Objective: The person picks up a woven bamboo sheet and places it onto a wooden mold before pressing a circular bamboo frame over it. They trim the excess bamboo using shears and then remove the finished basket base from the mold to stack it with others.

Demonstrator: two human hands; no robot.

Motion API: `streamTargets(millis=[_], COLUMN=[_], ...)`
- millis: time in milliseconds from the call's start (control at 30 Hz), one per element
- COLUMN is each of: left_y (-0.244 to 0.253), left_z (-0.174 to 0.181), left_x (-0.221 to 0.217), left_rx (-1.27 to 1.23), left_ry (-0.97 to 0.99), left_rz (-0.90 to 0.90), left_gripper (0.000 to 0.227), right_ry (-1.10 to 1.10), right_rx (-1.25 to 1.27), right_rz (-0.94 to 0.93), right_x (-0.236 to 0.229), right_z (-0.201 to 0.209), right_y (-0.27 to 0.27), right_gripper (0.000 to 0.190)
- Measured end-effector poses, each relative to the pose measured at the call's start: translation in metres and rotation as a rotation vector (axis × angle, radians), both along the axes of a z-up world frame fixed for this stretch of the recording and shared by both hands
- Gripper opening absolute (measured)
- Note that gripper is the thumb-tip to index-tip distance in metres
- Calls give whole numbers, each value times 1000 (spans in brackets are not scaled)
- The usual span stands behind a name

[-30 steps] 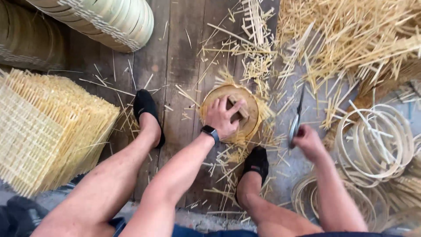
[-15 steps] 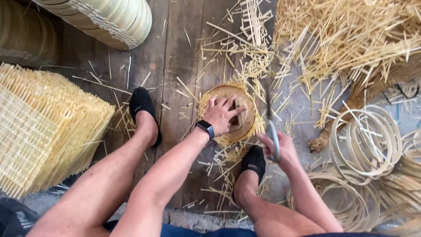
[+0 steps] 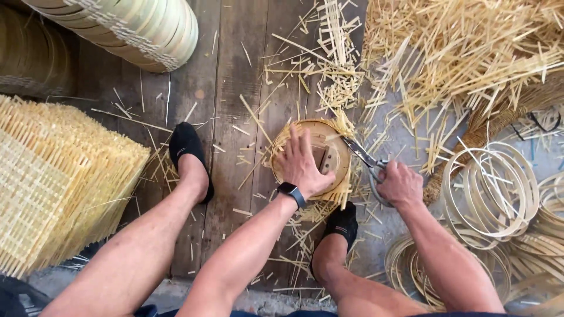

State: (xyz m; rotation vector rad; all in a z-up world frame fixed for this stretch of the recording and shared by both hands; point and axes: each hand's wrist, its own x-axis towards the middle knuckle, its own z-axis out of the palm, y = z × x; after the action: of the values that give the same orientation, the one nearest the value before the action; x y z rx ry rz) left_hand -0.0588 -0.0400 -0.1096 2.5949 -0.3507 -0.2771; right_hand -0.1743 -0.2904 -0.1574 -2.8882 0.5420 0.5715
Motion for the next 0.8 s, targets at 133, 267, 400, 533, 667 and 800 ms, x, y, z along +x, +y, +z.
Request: streamTargets(millis=[133,267,400,533,667,800], left_y=[-4,-6,7,3,8,7], left_z=[-12,-10,-5,-7,-7,-9], left_x=[-7,0,16,21,23,4], left_rx=[-92,8,97,125,84,27], left_ry=[76,155,174,-30,154,65], left_rz=[68,-85,-252,-519,-480,-314], left_gripper=[126,127,130,140,136,131], right_ry=[-153,-100,3,-69,45,98], right_rx=[-73,-29,9,-130,-20,4], right_rz=[42,39,62,157,37,2], right_x=[11,21,11,27,19,21], right_z=[6,4,5,3,-2,9], right_y=[5,10,-20,-2,-2,-18], right_gripper=[42,40,30,60,43,49])
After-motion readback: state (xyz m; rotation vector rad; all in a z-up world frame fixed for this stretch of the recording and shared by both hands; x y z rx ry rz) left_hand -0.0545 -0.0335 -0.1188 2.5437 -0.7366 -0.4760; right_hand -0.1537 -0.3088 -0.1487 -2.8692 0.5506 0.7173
